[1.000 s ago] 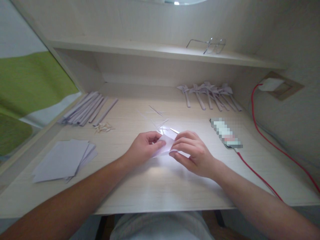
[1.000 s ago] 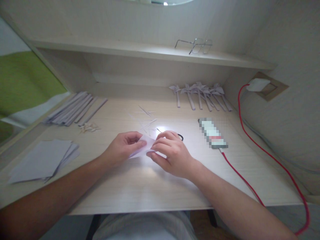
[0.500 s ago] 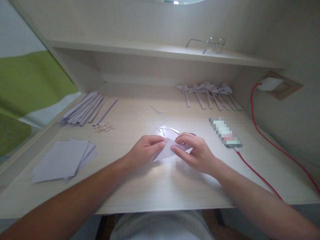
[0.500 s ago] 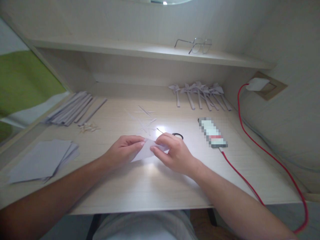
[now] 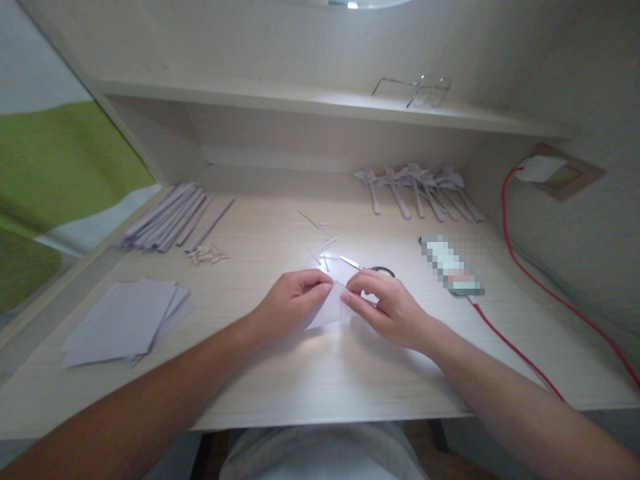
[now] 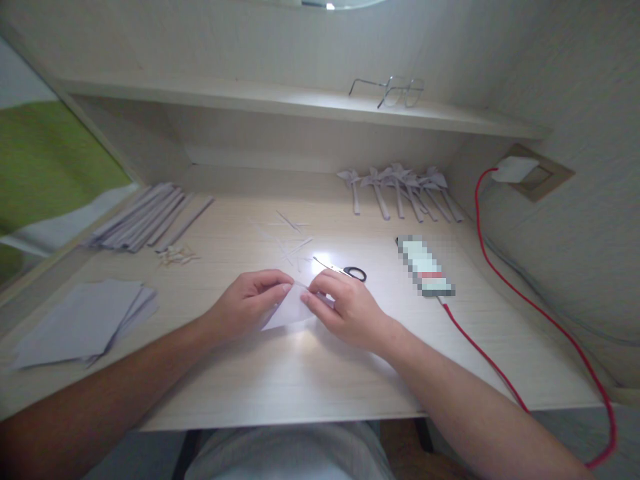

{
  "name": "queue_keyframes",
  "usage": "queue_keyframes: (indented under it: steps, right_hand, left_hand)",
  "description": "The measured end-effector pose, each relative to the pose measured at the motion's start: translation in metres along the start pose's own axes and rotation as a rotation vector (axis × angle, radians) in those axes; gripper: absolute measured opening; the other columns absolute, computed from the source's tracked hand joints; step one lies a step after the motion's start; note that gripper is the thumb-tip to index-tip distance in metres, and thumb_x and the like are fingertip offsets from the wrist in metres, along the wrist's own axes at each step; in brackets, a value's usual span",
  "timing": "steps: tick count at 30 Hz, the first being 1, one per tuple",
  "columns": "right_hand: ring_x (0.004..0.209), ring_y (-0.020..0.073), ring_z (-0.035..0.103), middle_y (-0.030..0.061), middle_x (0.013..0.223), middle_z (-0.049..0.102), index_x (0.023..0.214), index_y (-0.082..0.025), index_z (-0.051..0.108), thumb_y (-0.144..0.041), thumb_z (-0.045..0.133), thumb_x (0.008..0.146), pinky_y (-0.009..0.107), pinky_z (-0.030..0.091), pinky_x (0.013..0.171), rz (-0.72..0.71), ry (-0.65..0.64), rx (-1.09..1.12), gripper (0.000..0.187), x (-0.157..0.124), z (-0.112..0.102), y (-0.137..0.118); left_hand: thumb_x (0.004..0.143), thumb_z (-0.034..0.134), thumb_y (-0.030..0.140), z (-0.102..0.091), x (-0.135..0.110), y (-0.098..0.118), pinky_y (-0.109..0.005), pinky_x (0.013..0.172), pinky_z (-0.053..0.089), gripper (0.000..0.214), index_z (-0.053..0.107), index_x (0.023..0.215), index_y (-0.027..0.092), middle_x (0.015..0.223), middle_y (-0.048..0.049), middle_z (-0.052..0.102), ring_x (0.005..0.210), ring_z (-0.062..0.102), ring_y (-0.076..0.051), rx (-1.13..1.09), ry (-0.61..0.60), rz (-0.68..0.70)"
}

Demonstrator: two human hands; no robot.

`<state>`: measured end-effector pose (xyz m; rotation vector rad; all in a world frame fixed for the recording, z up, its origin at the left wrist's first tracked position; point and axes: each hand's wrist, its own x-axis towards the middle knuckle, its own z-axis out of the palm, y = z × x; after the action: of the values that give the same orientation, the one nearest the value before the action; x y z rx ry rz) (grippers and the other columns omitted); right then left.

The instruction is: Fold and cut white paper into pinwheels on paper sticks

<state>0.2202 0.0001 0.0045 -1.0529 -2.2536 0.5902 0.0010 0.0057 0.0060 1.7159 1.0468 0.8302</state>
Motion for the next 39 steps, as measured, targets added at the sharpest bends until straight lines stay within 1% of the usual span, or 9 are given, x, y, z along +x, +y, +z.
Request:
queue_keyframes:
  steps: [3, 8, 12, 15, 20, 31, 39]
  right_hand:
    - [0.07, 0.0148, 0.053, 0.0016, 0.076, 0.06, 0.08, -0.018, 0.063, -0.029, 0.058, 0.099, 0.029, 0.037, 0.069, 0.019, -0.006, -0.005, 0.023, -0.0006, 0.0, -0.0002]
    - [0.064, 0.0131, 0.049, -0.0005, 0.07, 0.057, 0.076, -0.017, 0.061, -0.026, 0.059, 0.097, 0.028, 0.035, 0.064, 0.039, 0.023, 0.019, 0.023, -0.0022, 0.002, -0.0005]
    - [0.064, 0.0128, 0.05, -0.0003, 0.07, 0.057, 0.076, -0.017, 0.061, -0.025, 0.059, 0.096, 0.027, 0.035, 0.063, 0.028, 0.034, 0.019, 0.022, -0.0023, 0.0018, -0.0022]
    - [0.062, 0.0124, 0.05, -0.0004, 0.069, 0.057, 0.075, -0.017, 0.061, -0.025, 0.059, 0.096, 0.027, 0.035, 0.062, 0.016, 0.026, 0.016, 0.023, -0.0022, 0.0012, -0.003]
    - [0.061, 0.0128, 0.049, -0.0002, 0.067, 0.056, 0.074, -0.017, 0.06, -0.028, 0.058, 0.097, 0.027, 0.035, 0.061, 0.004, 0.015, 0.005, 0.025, -0.0024, 0.0011, -0.0032]
    - [0.062, 0.0136, 0.05, 0.0011, 0.069, 0.058, 0.076, -0.019, 0.059, -0.028, 0.057, 0.098, 0.027, 0.038, 0.06, -0.044, 0.0, 0.018, 0.024, -0.0029, 0.0016, -0.0041]
    - [0.062, 0.0133, 0.05, 0.0016, 0.069, 0.058, 0.075, -0.017, 0.06, -0.03, 0.057, 0.098, 0.028, 0.037, 0.06, -0.042, -0.013, 0.012, 0.027, -0.0034, 0.0021, -0.0037]
  left_hand:
    - [0.092, 0.057, 0.025, 0.001, -0.0002, -0.0004, -0.025, 0.069, 0.044, 0.021, 0.073, 0.084, 0.014, 0.08, -0.0017, 0.07, 0.076, 0.061, -0.015, 0.002, -0.016, -0.004]
    - [0.091, 0.058, 0.026, 0.0011, -0.0002, -0.0014, -0.026, 0.069, 0.044, 0.02, 0.073, 0.083, 0.015, 0.08, -0.0015, 0.069, 0.075, 0.06, -0.015, -0.031, -0.025, 0.003]
    - [0.092, 0.058, 0.03, 0.0008, -0.001, -0.0003, -0.026, 0.068, 0.044, 0.023, 0.073, 0.083, 0.014, 0.078, -0.0013, 0.069, 0.074, 0.059, -0.015, -0.058, -0.044, 0.004]
    - [0.092, 0.062, 0.032, 0.0009, -0.0021, 0.0003, -0.025, 0.07, 0.044, 0.022, 0.073, 0.086, 0.015, 0.081, -0.0014, 0.07, 0.076, 0.061, -0.015, -0.01, -0.046, 0.02]
    - [0.092, 0.061, 0.031, 0.0014, -0.0034, 0.0019, -0.025, 0.07, 0.044, 0.021, 0.073, 0.086, 0.015, 0.082, -0.0019, 0.07, 0.077, 0.061, -0.015, 0.057, -0.056, 0.033]
    - [0.091, 0.062, 0.032, 0.0014, -0.0044, 0.0016, -0.025, 0.069, 0.045, 0.021, 0.074, 0.083, 0.015, 0.081, -0.0029, 0.071, 0.076, 0.062, -0.016, 0.066, -0.055, 0.042]
    - [0.092, 0.062, 0.031, 0.0011, -0.0048, 0.0023, -0.025, 0.068, 0.044, 0.022, 0.074, 0.083, 0.015, 0.079, -0.0028, 0.071, 0.076, 0.062, -0.016, 0.059, -0.052, 0.042]
